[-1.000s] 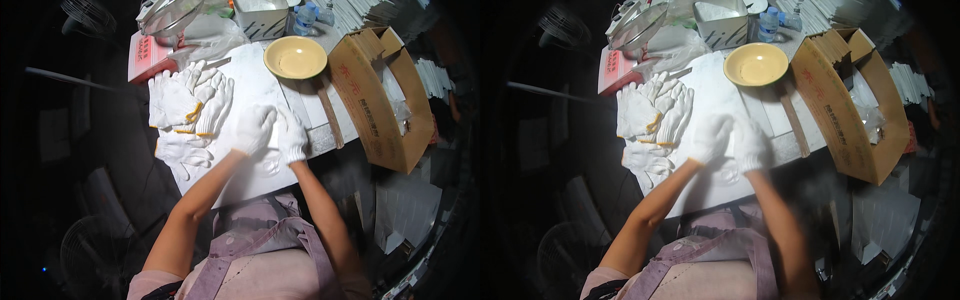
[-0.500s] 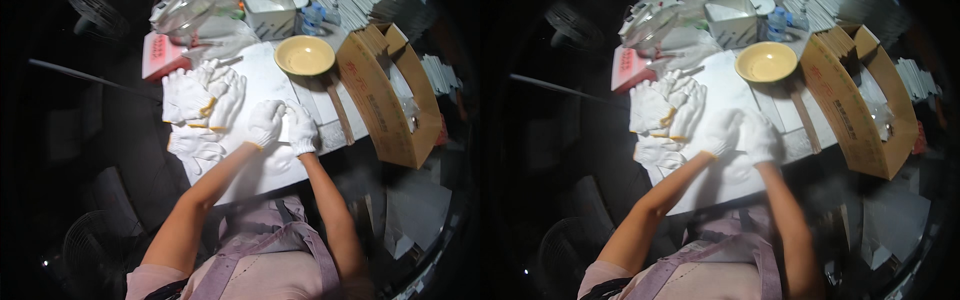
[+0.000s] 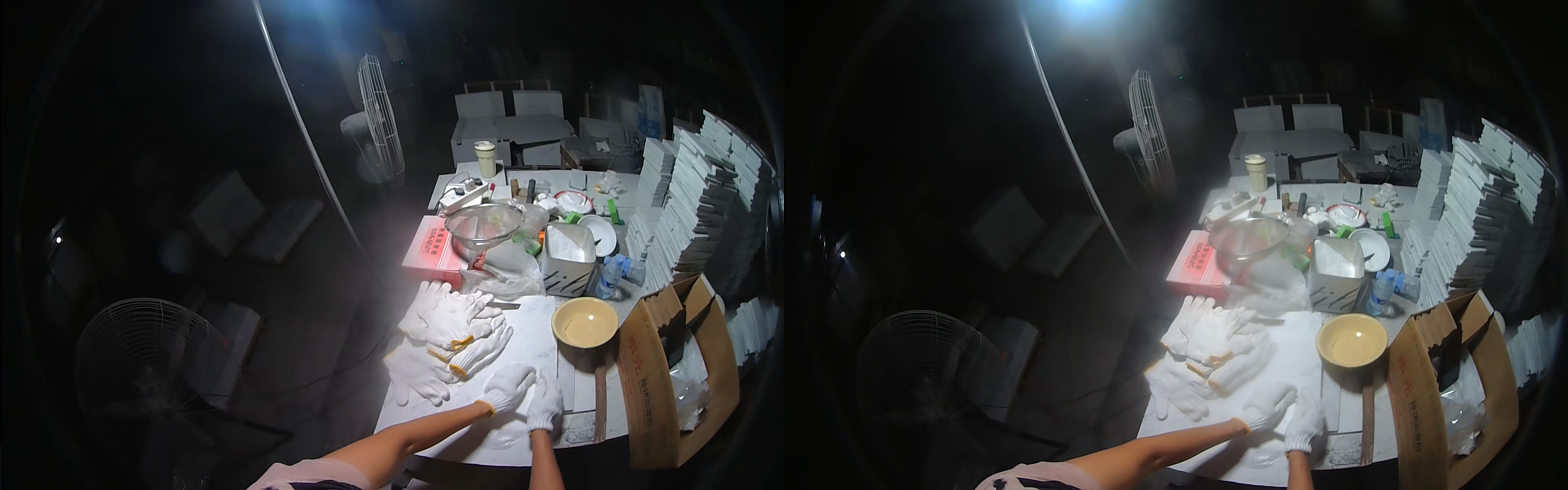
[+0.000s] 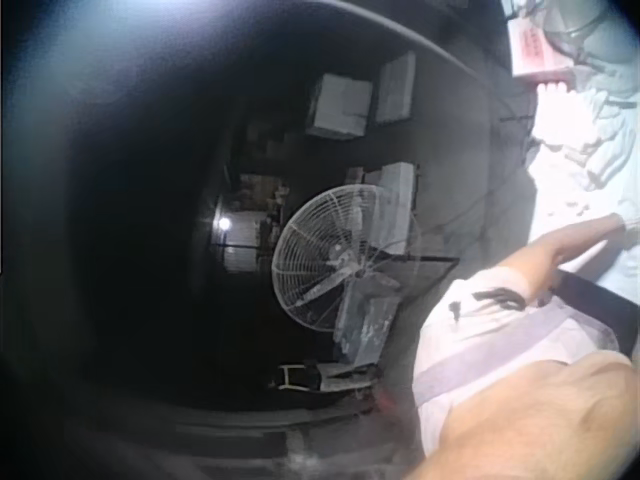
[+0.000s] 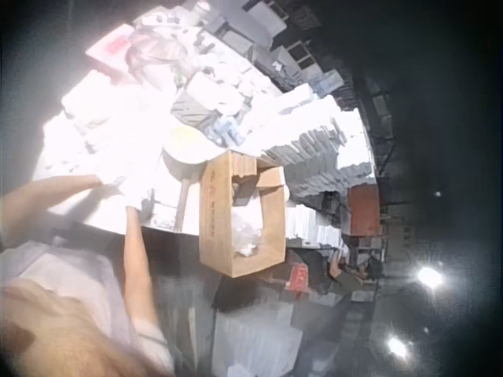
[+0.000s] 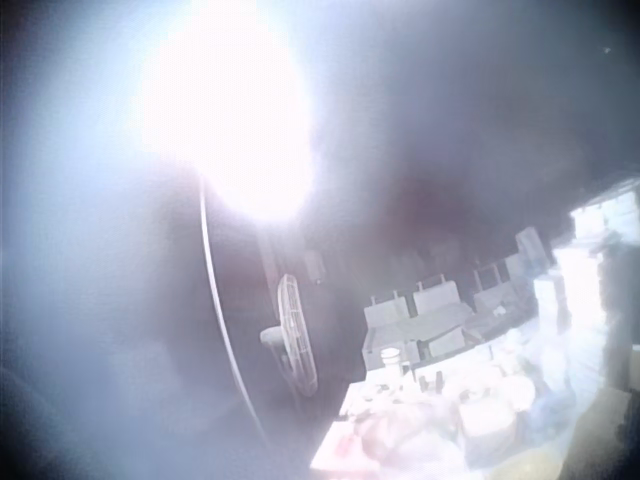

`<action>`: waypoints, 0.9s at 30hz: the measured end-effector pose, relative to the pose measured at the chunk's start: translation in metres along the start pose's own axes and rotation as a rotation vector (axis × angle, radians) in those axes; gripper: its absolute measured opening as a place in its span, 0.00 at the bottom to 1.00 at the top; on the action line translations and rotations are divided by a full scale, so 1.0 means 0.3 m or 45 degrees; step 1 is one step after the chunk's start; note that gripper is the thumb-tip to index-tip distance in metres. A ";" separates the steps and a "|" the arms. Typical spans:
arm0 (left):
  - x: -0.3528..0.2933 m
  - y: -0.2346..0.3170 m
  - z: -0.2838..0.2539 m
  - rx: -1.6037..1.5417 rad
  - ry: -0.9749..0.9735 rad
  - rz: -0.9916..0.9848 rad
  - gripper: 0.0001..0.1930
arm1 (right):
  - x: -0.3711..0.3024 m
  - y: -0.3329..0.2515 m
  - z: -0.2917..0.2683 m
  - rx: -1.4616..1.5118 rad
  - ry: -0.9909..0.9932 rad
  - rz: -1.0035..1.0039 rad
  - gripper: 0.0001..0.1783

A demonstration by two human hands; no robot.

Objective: The person scoops white powder from a bowl onto a flat tile and rubs it across the surface with gloved hands. They then use a small metal scraper to remove residue from the tile edges and continue wiping the surface. The person repeats the wiping motion on the same tile multiple times.

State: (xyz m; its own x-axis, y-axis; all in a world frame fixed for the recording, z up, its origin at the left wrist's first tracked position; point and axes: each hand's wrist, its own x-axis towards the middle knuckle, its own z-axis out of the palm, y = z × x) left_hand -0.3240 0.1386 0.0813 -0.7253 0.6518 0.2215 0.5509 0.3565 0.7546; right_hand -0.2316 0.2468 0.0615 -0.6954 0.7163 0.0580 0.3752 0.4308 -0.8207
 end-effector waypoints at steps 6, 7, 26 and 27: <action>-0.018 0.002 0.036 -0.058 0.094 -0.120 0.14 | 0.013 0.023 -0.014 0.163 0.045 -0.232 0.18; -0.021 0.002 0.042 -0.072 0.108 -0.163 0.14 | 0.025 0.025 -0.009 0.124 -0.024 -0.115 0.18; -0.030 -0.007 0.049 -0.187 0.132 -0.141 0.11 | 0.011 0.041 -0.019 0.096 -0.018 -0.186 0.16; -0.008 -0.009 0.049 -0.206 0.104 -0.186 0.12 | 0.024 0.036 -0.009 0.113 0.038 -0.226 0.16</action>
State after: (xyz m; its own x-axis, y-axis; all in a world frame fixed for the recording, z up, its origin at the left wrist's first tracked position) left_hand -0.3177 0.1458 0.0695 -0.8273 0.5422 0.1469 0.3687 0.3267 0.8702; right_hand -0.2308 0.2582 0.0547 -0.7271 0.6497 0.2219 0.1919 0.5026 -0.8430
